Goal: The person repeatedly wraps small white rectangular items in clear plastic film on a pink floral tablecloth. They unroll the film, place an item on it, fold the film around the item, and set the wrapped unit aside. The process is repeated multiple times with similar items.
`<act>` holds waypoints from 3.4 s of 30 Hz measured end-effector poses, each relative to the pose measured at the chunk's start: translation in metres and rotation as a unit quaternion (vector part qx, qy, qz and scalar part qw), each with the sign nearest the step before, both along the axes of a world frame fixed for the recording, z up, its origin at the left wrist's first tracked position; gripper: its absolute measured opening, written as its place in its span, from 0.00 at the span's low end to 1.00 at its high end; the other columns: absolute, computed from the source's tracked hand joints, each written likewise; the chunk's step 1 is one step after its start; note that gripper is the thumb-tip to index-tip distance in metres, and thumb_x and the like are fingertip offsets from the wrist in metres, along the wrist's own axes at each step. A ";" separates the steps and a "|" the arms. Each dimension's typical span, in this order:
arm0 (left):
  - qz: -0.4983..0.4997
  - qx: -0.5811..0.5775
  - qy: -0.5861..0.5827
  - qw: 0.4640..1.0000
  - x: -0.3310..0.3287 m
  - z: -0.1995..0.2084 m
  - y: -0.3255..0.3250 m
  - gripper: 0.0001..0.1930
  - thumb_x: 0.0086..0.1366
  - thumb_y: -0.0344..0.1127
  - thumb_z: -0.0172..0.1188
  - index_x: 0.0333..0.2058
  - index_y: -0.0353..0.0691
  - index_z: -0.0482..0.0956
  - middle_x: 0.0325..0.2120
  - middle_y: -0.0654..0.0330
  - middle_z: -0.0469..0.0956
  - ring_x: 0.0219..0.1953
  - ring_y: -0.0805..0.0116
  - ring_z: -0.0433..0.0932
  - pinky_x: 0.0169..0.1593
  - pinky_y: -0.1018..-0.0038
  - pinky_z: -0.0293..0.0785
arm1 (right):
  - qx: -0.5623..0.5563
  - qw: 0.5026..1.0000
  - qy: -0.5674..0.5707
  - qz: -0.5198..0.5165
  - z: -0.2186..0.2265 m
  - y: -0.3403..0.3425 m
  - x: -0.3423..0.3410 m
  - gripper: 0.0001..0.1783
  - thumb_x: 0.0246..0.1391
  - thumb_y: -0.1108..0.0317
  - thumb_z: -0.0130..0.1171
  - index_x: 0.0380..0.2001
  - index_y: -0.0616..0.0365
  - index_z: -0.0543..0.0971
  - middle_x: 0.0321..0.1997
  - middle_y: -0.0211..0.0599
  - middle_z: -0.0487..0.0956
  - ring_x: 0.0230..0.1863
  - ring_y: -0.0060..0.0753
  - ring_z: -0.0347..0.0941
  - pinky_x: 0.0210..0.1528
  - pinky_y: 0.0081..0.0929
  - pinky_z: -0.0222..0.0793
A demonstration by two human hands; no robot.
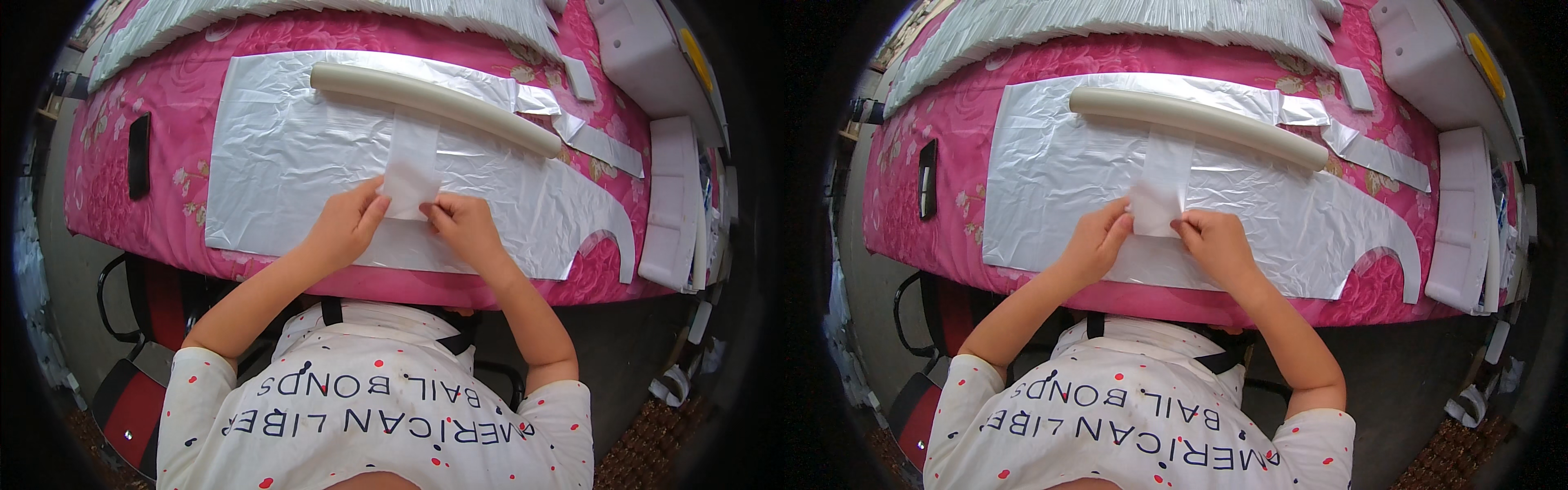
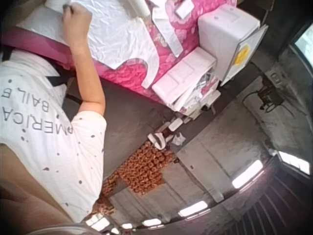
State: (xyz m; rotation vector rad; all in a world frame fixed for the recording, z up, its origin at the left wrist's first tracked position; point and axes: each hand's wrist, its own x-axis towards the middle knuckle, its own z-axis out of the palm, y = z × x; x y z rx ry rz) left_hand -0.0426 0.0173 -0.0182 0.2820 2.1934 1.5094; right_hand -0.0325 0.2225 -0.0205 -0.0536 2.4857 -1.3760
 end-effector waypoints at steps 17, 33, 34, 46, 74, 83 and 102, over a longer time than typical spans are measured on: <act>-0.124 -0.256 0.352 0.892 0.014 -0.022 0.021 0.34 0.56 0.39 0.54 0.58 0.30 0.55 0.60 0.46 0.54 0.63 0.54 0.53 0.63 0.63 0.48 | 0.019 0.996 0.014 -0.083 0.008 0.001 -0.005 0.16 0.43 0.65 0.64 0.35 0.63 0.77 0.26 0.37 0.78 0.22 0.25 0.75 0.26 0.22 0.68; -0.184 -0.159 0.460 0.854 0.004 -0.019 0.005 0.22 0.48 0.28 0.55 0.46 0.32 0.71 0.44 0.53 0.74 0.45 0.62 0.74 0.45 0.68 0.69 | 0.104 0.897 0.361 0.231 -0.015 0.020 -0.017 0.21 0.34 0.77 0.58 0.39 0.59 0.76 0.43 0.37 0.76 0.46 0.40 0.71 0.47 0.33 0.68; -0.188 -0.152 0.465 0.852 0.012 -0.018 0.002 0.23 0.48 0.28 0.56 0.46 0.32 0.71 0.44 0.53 0.74 0.45 0.62 0.74 0.45 0.67 0.69 | 0.087 0.899 0.365 0.226 -0.017 0.018 -0.009 0.23 0.31 0.82 0.54 0.37 0.57 0.78 0.39 0.33 0.77 0.43 0.39 0.73 0.45 0.33 0.69; -0.102 -0.092 0.283 0.949 0.017 -0.013 -0.002 0.22 0.51 0.26 0.57 0.47 0.33 0.70 0.33 0.54 0.78 0.34 0.58 0.77 0.39 0.67 0.70 | 0.056 0.981 0.157 0.098 -0.002 0.016 0.009 0.09 0.46 0.69 0.57 0.31 0.60 0.80 0.24 0.35 0.78 0.26 0.40 0.72 0.30 0.29 0.68; -0.098 -0.284 0.363 0.882 -0.005 -0.038 0.047 0.55 0.47 0.63 0.57 0.61 0.25 0.44 0.63 0.42 0.44 0.66 0.50 0.40 0.66 0.59 0.35 | 0.120 0.983 -0.138 -0.004 0.010 0.003 -0.036 0.14 0.43 0.59 0.61 0.19 0.60 0.78 0.16 0.36 0.76 0.18 0.29 0.73 0.23 0.25 0.66; -0.211 -0.263 0.366 0.868 0.014 -0.020 0.014 0.53 0.47 0.65 0.55 0.59 0.25 0.50 0.61 0.40 0.48 0.65 0.47 0.46 0.65 0.56 0.41 | 0.297 0.953 0.031 0.043 0.022 0.019 0.017 0.12 0.39 0.60 0.62 0.24 0.57 0.78 0.23 0.39 0.78 0.28 0.42 0.76 0.31 0.35 0.70; -0.085 0.054 0.303 0.948 0.054 0.005 -0.038 0.32 0.59 0.40 0.51 0.60 0.35 0.54 0.63 0.38 0.36 0.65 0.42 0.43 0.63 0.56 0.46 | -0.096 0.956 0.272 0.047 0.007 0.014 -0.001 0.16 0.34 0.81 0.58 0.30 0.52 0.79 0.33 0.33 0.77 0.41 0.39 0.71 0.44 0.32 0.65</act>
